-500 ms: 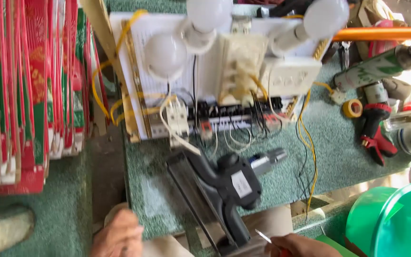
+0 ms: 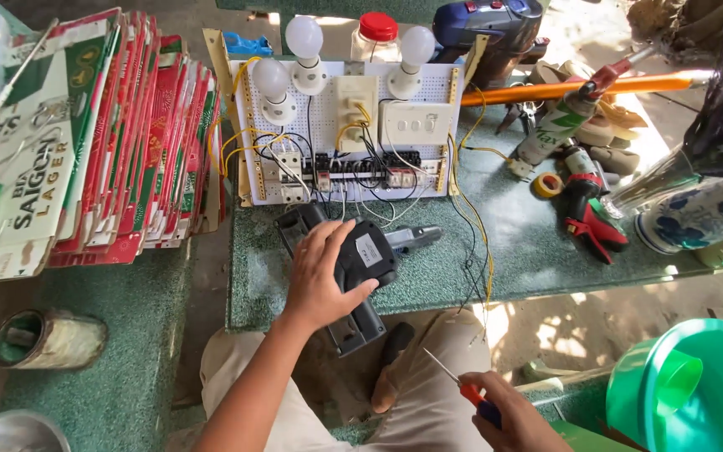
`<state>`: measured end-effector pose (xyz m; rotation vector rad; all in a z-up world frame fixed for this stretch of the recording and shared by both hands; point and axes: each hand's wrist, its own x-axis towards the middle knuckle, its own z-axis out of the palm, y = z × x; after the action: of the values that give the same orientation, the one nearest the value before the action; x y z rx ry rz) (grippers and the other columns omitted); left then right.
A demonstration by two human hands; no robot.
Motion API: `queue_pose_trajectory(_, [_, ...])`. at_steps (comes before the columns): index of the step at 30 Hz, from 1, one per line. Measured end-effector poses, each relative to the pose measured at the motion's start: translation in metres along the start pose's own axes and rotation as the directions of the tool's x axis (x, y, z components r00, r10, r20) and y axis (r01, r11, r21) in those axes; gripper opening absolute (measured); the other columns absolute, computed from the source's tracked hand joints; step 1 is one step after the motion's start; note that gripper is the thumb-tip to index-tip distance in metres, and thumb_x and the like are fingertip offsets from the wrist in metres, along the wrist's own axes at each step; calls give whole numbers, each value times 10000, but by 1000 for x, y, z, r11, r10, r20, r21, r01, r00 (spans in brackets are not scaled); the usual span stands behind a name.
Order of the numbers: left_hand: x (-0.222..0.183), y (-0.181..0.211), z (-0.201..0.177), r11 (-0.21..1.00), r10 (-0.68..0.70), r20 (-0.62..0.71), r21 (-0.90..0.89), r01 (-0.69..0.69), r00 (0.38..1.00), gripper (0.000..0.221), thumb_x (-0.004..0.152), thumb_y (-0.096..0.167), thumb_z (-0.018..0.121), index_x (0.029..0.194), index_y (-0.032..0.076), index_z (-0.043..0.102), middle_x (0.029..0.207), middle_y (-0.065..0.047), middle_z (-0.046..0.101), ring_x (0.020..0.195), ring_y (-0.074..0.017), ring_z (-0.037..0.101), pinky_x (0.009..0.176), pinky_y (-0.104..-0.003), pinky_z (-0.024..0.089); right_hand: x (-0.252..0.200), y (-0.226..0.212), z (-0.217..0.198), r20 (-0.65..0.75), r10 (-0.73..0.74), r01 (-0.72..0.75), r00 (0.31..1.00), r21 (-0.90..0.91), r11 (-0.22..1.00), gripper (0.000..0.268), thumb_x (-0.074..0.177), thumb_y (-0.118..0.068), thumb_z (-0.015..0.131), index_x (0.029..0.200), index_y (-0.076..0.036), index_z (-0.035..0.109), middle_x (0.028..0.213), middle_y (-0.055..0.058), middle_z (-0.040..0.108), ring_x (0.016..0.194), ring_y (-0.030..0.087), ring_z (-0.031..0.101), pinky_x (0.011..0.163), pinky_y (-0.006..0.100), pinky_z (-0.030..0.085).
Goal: Disassembling a vacuum cleaner head by removing multiple screws with a manual screwdriver and prying the casing open.
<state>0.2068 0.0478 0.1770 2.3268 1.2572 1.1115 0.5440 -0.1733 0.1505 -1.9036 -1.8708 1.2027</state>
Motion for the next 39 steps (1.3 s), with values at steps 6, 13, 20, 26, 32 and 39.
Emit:
queue_pose_trajectory(6, [22,13,1,980,-152,376,181,88,914,1186,746,663,823,1642,284,145,1665,-165,268,1513,-354,291,1217,-619,106,-5,1,15,-302,-84,94,950,16,995,511,765,-172,760,1262,-287,738,1042,-24,732,811,172,748,804,267,528])
queue_pose_trajectory(13, [14,11,18,947,-176,273,309,88,946,1233,654,754,841,1626,255,269,1587,-146,393,1391,-346,476,1199,-617,151,-12,-49,9,-595,108,225,797,458,860,241,707,-107,855,925,-60,763,945,121,744,746,163,724,475,268,699])
queue_pose_trajectory(20, [2,44,19,890,-140,-56,431,151,989,1122,447,678,994,1402,275,565,1469,-150,481,1290,-326,566,1130,-612,285,13,-77,-22,-803,-264,576,535,117,809,342,828,-55,766,1110,-50,573,1044,171,697,1027,247,707,938,330,611])
queue_pose_trajectory(26, [-3,54,21,883,-153,-89,436,176,984,1102,448,623,1024,1396,301,564,1468,-165,477,1322,-335,542,1147,-641,278,44,-105,-26,-788,-406,573,463,-84,815,338,867,-41,745,1112,-65,514,1081,220,668,1002,250,699,906,336,622])
queue_pose_trajectory(32, [-3,56,19,894,-132,-52,425,142,990,1129,452,578,1038,1431,300,547,1466,-181,476,1337,-344,533,1155,-648,271,67,-121,-29,-718,-508,595,476,-162,787,324,892,-59,735,1127,-71,512,1115,220,671,987,273,724,897,377,624])
queue_pose_trajectory(39, [-1,57,19,892,-129,-21,434,125,991,1119,477,593,1021,1442,305,535,1469,-183,481,1353,-343,517,1157,-644,260,87,-141,-51,-586,-614,589,529,-268,763,291,946,-111,703,1149,-68,500,1093,182,662,933,254,704,823,316,575])
